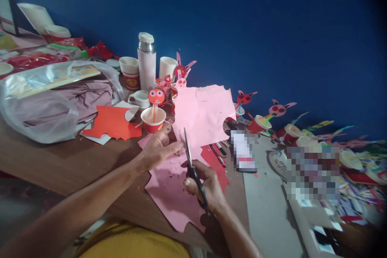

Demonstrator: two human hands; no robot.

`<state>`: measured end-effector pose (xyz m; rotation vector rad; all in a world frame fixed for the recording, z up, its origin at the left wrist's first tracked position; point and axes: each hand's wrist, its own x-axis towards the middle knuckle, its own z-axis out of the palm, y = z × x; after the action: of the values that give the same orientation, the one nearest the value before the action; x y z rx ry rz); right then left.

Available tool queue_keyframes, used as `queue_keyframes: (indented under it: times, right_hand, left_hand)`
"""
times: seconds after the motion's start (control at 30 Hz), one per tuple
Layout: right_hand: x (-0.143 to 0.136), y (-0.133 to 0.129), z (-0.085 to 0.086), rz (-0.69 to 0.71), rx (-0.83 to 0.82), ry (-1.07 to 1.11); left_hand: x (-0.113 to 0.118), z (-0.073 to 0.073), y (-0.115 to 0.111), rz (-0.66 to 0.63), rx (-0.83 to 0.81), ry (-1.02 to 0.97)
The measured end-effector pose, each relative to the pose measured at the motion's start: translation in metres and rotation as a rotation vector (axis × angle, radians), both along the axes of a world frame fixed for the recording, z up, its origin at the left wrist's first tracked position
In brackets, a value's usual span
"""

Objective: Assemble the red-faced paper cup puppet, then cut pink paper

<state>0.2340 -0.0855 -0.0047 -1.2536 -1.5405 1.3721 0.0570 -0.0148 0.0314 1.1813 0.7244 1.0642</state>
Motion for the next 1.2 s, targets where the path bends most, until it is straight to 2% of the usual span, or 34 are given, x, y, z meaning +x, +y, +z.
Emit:
queue_keyframes:
  times: [0.6, 1.2]
  right_hand:
    - [-0.0014, -0.0004, -0.0001, -0.028, -0.031, 0.026]
    - [0.0005, 0.0017, 0.0032, 0.005, 0.047, 0.013]
  left_hand:
    - [-0.0017, 0.0042, 0.0003, -0.027, -0.028, -0.016]
    - [-0.0015, 0.0017, 0.0006, -0.040, -0.093, -0.003]
